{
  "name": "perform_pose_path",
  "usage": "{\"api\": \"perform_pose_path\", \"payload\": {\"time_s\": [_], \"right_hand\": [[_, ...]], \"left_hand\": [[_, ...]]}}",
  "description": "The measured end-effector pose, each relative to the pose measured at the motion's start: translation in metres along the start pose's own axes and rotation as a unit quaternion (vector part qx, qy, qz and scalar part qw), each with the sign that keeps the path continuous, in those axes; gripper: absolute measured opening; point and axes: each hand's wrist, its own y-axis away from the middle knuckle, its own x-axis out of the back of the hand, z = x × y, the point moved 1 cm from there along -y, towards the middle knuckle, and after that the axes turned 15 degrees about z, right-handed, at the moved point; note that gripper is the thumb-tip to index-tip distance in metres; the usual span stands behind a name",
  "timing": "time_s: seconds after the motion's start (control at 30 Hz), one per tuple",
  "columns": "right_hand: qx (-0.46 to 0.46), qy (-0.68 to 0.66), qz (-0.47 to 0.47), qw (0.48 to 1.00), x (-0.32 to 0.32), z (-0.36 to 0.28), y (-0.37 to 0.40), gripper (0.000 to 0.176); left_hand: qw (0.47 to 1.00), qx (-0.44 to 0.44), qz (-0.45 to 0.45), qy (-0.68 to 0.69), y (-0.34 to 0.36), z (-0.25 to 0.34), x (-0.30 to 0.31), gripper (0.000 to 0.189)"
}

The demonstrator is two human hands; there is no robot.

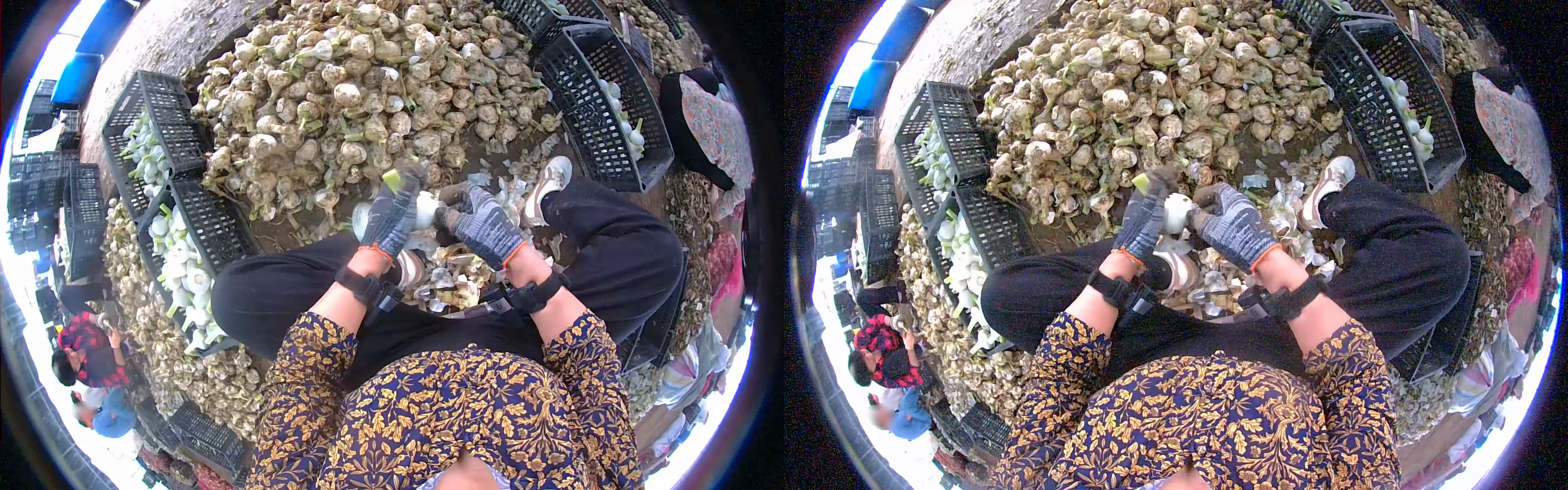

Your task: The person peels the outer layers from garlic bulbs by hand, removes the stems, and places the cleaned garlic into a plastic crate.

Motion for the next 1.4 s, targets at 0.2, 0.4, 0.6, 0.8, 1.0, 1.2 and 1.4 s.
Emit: {"api": "perform_pose_path", "payload": {"time_s": [0.2,0.4,0.6,0.8,1.0,1.2,1.4], "right_hand": [[0.119,0.193,0.122,0.966,0.02,-0.012,-0.001,0.019],[0.284,0.377,0.036,0.881,0.039,0.04,-0.013,0.021],[-0.33,-0.14,-0.099,0.928,0.004,-0.039,-0.001,0.03],[-0.237,-0.11,-0.117,0.958,0.006,-0.027,0.0,0.023],[-0.08,0.024,-0.073,0.994,0.008,-0.018,0.0,0.025],[0.056,0.153,0.092,0.982,0.012,-0.009,-0.003,0.018],[0.11,0.237,0.116,0.958,0.021,0.012,-0.011,0.021]], "left_hand": [[0.979,0.174,0.021,0.108,0.0,0.002,-0.004,0.025],[0.946,0.196,-0.019,0.256,-0.001,-0.001,0.0,0.024],[0.979,-0.166,-0.036,-0.11,0.0,-0.002,0.008,0.028],[0.977,-0.172,-0.048,-0.117,0.003,0.01,0.01,0.028],[0.991,-0.131,-0.005,0.003,0.003,-0.003,0.003,0.03],[0.994,0.099,0.005,0.04,0.006,0.01,-0.001,0.022],[0.983,0.133,0.003,0.129,0.007,0.013,0.0,0.022]]}}
